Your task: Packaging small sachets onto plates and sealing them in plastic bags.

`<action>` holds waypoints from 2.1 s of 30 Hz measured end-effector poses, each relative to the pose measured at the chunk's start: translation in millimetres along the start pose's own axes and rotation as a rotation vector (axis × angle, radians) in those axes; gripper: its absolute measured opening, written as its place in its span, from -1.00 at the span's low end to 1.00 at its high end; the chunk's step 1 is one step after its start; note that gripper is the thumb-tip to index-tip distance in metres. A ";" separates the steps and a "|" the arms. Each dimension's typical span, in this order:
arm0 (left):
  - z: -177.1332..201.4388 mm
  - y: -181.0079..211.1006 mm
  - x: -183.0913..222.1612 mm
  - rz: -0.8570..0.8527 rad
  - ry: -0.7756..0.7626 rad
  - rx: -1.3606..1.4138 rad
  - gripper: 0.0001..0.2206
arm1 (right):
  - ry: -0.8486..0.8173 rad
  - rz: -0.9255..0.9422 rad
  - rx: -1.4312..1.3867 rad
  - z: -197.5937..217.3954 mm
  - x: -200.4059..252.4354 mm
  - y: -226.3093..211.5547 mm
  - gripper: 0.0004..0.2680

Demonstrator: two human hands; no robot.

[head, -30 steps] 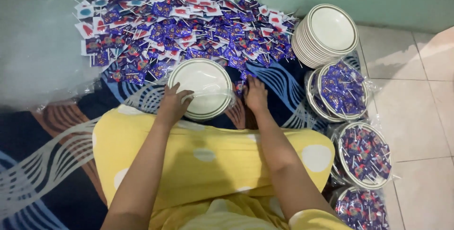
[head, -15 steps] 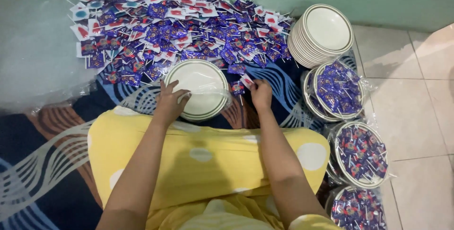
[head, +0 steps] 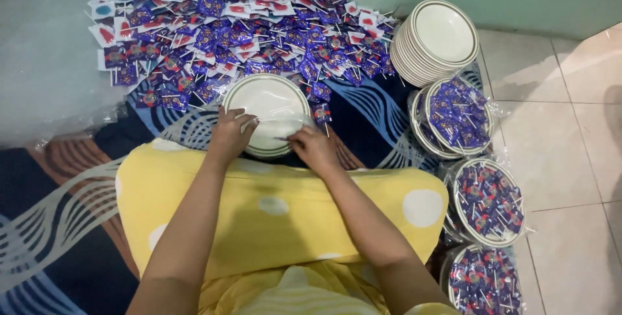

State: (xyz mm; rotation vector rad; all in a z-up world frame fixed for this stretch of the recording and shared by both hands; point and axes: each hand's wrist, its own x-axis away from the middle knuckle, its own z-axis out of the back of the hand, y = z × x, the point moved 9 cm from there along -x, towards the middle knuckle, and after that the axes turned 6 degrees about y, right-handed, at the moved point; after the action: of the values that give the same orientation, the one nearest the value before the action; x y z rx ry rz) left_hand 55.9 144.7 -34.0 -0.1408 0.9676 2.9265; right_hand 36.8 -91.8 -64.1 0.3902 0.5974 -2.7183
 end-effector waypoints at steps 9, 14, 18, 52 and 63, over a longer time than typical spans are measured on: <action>-2.2 -1.5 -1.1 0.043 -0.088 0.001 -0.74 | -0.014 0.246 0.135 14.7 -5.0 -76.2 -0.68; 32.3 38.5 7.0 0.041 -0.106 0.085 -0.75 | -0.233 0.179 0.041 24.7 -19.4 -99.3 -0.64; -2.7 16.3 2.9 0.017 -0.194 0.164 -0.75 | -0.350 -0.005 0.039 -36.1 -41.8 -74.7 -0.61; 0.4 -42.7 -12.6 0.383 0.033 0.149 -0.49 | 0.164 -0.350 0.064 15.8 -64.4 117.3 -0.85; -18.2 -67.1 -16.1 0.464 -0.017 0.253 -0.49 | 0.266 -0.182 -0.752 118.1 -5.4 -27.5 -0.89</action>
State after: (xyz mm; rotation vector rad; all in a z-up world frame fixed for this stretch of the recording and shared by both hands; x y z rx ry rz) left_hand 78.6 187.2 -86.7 0.1399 1.5386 3.1496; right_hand 8.8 -119.4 50.7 0.5055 1.7087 -2.3661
